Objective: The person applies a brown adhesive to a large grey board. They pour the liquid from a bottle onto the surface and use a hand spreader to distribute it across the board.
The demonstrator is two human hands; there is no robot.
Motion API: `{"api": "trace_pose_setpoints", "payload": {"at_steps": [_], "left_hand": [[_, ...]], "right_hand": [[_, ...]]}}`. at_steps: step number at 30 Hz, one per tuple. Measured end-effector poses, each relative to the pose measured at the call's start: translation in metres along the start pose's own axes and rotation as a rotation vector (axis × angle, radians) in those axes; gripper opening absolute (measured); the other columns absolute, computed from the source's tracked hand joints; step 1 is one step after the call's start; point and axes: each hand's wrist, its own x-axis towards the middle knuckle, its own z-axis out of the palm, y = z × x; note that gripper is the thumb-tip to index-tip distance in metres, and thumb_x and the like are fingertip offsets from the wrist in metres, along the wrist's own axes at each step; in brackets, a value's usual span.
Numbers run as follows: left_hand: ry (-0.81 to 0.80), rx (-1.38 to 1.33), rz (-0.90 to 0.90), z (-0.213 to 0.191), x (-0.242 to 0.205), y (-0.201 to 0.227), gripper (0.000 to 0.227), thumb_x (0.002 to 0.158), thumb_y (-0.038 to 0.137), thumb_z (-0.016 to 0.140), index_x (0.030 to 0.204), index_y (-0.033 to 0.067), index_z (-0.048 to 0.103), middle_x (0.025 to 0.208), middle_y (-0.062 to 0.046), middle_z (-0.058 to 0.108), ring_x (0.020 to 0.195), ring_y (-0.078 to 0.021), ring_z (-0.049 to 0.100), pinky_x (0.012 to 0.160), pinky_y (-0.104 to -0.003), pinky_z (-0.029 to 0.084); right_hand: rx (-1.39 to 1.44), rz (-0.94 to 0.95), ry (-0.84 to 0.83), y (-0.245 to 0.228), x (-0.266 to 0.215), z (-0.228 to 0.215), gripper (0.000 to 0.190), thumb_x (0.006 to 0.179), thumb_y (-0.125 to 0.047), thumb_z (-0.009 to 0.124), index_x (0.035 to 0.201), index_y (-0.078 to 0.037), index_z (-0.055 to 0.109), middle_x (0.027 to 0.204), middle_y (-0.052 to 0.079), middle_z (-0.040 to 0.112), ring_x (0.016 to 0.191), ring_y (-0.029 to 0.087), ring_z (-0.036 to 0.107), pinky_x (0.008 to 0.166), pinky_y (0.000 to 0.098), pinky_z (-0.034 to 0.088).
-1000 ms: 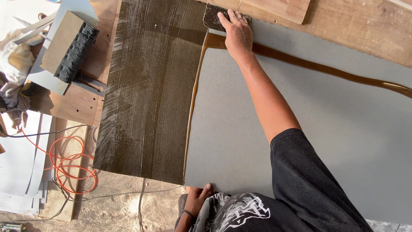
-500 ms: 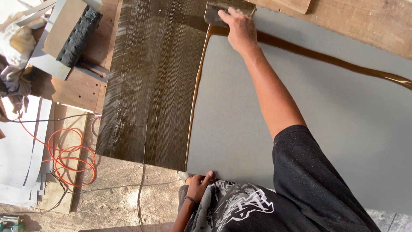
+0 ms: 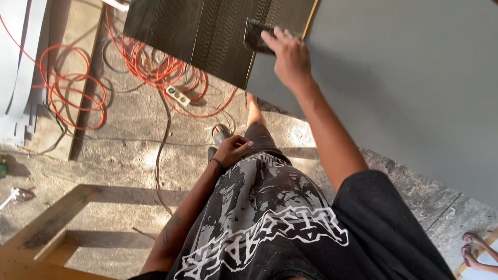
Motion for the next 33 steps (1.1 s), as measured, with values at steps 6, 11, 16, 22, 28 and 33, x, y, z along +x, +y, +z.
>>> {"api": "trace_pose_setpoints", "payload": {"at_steps": [6, 11, 16, 22, 28, 33], "left_hand": [[-0.034, 0.124, -0.08, 0.023, -0.014, -0.061, 0.035, 0.089, 0.045, 0.078, 0.106, 0.0139, 0.077, 0.101, -0.009, 0.079, 0.101, -0.0271, 0.075, 0.089, -0.039, 0.058], [-0.101, 0.237, -0.035, 0.052, 0.013, -0.036, 0.041, 0.094, 0.05, 0.07, 0.109, 0.0122, 0.076, 0.102, -0.011, 0.078, 0.105, -0.0308, 0.074, 0.091, -0.045, 0.058], [-0.098, 0.236, 0.008, 0.098, 0.038, 0.008, 0.044, 0.097, 0.052, 0.06, 0.106, 0.0127, 0.075, 0.098, -0.008, 0.079, 0.096, -0.0237, 0.074, 0.082, -0.041, 0.054], [-0.065, -0.1, -0.028, 0.151, 0.109, 0.073, 0.034, 0.099, 0.041, 0.06, 0.098, 0.0088, 0.072, 0.089, -0.002, 0.078, 0.084, -0.0091, 0.07, 0.078, -0.025, 0.055], [0.039, 0.109, -0.182, 0.167, 0.127, 0.096, 0.064, 0.101, 0.057, 0.055, 0.056, 0.0113, 0.063, 0.056, 0.007, 0.036, 0.059, -0.0063, 0.034, 0.055, -0.033, 0.025], [0.145, 0.071, -0.348, 0.166, 0.127, 0.124, 0.062, 0.094, 0.056, 0.06, 0.059, 0.0073, 0.078, 0.05, 0.003, 0.058, 0.058, -0.0041, 0.048, 0.057, -0.029, 0.037]], "right_hand": [[0.01, 0.048, -0.16, -0.078, -0.109, 0.038, 0.055, 0.089, -0.014, 0.062, 0.142, -0.024, 0.063, 0.129, 0.019, 0.069, 0.116, 0.045, 0.068, 0.086, 0.0563, 0.056], [0.409, 0.238, -0.309, -0.107, -0.12, -0.051, 0.047, 0.089, 0.003, 0.057, 0.122, -0.024, 0.077, 0.096, 0.008, 0.079, 0.086, 0.04, 0.074, 0.075, 0.0465, 0.059], [0.471, 0.341, -0.039, 0.056, -0.065, -0.123, 0.02, 0.098, -0.007, 0.056, 0.114, -0.004, 0.066, 0.103, 0.017, 0.069, 0.09, 0.035, 0.07, 0.075, 0.0423, 0.05], [0.315, 0.218, 0.217, 0.277, 0.069, -0.148, 0.068, 0.08, 0.02, 0.04, 0.14, -0.003, 0.062, 0.139, 0.009, 0.066, 0.127, 0.03, 0.063, 0.105, 0.0379, 0.048], [-0.084, 0.185, 0.24, 0.424, 0.153, -0.057, 0.071, 0.077, 0.018, 0.045, 0.138, -0.011, 0.066, 0.128, 0.016, 0.065, 0.111, 0.04, 0.061, 0.081, 0.0507, 0.051], [-0.039, 0.258, 0.24, 0.425, 0.166, -0.052, 0.063, 0.085, 0.015, 0.044, 0.137, -0.012, 0.067, 0.134, 0.019, 0.067, 0.119, 0.041, 0.061, 0.094, 0.0514, 0.05]]}}
